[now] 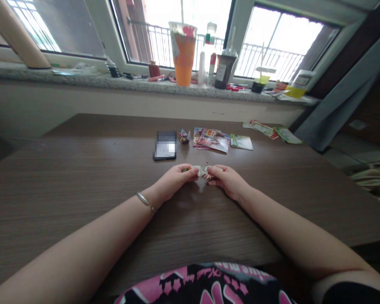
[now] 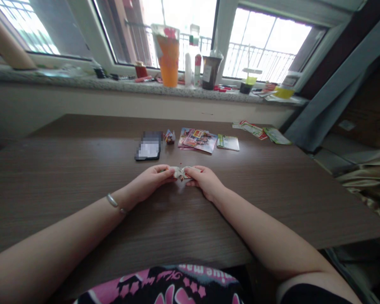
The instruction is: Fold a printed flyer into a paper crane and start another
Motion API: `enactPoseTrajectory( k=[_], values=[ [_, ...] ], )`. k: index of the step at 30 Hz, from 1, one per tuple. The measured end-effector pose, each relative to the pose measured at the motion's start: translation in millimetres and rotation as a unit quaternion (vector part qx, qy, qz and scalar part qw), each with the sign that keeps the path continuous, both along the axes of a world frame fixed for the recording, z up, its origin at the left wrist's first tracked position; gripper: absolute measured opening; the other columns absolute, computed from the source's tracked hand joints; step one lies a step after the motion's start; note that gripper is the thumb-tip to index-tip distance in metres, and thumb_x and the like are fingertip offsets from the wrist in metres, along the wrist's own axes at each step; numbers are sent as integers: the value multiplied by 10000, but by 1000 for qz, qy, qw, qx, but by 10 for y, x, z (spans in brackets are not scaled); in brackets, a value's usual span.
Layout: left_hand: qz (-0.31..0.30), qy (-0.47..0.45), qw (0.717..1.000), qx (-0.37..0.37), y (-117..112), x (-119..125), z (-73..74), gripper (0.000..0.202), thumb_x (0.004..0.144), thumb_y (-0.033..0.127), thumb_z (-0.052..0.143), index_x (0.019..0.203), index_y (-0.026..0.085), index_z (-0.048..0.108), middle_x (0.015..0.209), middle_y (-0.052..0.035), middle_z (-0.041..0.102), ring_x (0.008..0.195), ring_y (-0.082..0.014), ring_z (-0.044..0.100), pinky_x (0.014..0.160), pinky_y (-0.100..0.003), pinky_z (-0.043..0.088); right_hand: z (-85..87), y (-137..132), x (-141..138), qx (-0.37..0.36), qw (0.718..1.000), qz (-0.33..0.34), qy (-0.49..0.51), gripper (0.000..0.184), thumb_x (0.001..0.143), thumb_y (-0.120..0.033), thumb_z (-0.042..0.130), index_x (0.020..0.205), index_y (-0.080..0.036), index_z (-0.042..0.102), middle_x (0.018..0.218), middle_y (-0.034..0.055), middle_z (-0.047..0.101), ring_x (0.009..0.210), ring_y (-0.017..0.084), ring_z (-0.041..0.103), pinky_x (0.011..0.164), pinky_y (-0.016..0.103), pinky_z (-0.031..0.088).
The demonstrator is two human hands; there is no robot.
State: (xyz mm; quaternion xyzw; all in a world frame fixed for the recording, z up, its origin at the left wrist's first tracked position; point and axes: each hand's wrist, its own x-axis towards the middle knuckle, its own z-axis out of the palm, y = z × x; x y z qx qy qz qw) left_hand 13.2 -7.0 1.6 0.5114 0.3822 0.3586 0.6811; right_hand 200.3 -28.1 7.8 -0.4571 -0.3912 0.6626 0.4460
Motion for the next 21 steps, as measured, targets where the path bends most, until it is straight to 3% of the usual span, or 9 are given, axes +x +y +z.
enactPoseTrajectory(
  k=[5, 10, 21],
  values=[
    [-10, -73, 996, -45, 25, -4, 16, 356, 642, 420, 810, 765, 127, 650, 841, -40, 669, 809, -136, 604, 844, -276, 475, 37, -8, 28, -38, 998, 11, 45, 150, 731, -301, 732, 790, -173, 680, 799, 19, 697, 724, 113, 626, 603, 200, 509],
    [-25, -94, 993, -68, 20, -6, 41, 254, 742, 348, 748, 832, 122, 675, 902, -77, 691, 851, -153, 622, 876, -299, 475, 48, 6, 38, -45, 997, 28, 52, 85, 765, -260, 667, 783, -177, 674, 796, 21, 693, 737, 127, 629, 614, 221, 506],
    [-9, -72, 997, -30, 5, 2, 28, 297, 746, 400, 733, 836, 127, 656, 893, -84, 692, 860, -176, 634, 862, -321, 492, 44, 21, 29, -54, 997, 12, 57, 69, 762, -249, 685, 768, -182, 667, 746, 11, 681, 692, 118, 611, 599, 215, 517]
  ],
)
